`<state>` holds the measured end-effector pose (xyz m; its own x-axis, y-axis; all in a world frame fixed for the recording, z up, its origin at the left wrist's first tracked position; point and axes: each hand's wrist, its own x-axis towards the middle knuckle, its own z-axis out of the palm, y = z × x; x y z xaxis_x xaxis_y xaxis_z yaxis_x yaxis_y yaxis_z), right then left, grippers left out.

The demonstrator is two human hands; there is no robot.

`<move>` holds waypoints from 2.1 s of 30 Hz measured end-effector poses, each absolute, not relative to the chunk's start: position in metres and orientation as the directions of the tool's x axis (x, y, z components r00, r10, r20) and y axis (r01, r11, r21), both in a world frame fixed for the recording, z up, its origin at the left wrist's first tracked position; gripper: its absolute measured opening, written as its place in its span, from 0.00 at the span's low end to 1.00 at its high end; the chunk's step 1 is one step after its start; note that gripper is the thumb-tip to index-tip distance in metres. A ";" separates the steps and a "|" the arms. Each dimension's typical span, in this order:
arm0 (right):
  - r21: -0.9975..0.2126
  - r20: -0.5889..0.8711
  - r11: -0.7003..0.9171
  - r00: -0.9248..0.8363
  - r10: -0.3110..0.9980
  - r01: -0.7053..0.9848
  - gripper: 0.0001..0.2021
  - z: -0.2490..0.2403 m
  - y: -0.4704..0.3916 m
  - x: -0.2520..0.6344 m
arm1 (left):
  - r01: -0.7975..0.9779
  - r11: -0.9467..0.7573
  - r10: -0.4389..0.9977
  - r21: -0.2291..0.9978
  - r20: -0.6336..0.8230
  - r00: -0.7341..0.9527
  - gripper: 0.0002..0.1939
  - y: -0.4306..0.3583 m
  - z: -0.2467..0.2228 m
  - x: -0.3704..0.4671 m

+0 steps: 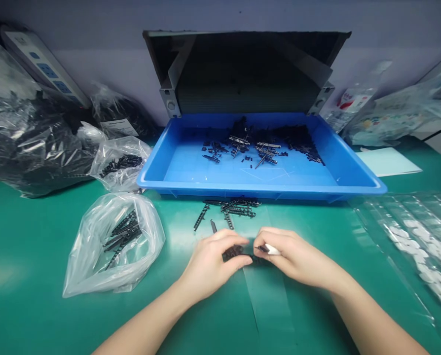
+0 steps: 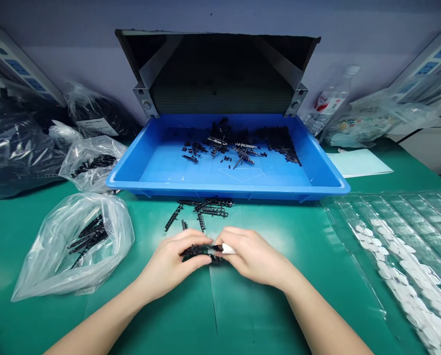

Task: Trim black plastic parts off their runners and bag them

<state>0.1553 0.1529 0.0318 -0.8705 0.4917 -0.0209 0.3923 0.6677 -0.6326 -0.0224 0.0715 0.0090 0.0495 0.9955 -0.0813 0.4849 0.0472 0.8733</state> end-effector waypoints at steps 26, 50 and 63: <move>-0.313 0.213 0.780 -0.760 0.614 0.542 0.18 0.009 0.127 0.135 | 0.087 0.324 0.936 0.942 -0.306 -0.174 0.09 0.077 0.010 -0.024; -0.330 0.319 0.731 -0.658 0.682 0.597 0.17 0.000 0.117 0.126 | 0.091 0.427 0.868 0.899 -0.380 -0.318 0.08 0.076 0.010 -0.014; -0.200 0.244 0.614 -0.569 0.786 0.763 0.08 -0.012 0.171 0.131 | 0.056 0.413 0.889 0.909 -0.389 -0.242 0.14 0.079 0.012 -0.027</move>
<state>0.1307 0.1714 -0.0116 -0.5687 0.7857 0.2437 0.7632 0.6144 -0.2001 -0.0271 0.0789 0.0118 -0.2418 0.8888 -0.3893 0.0564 0.4134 0.9088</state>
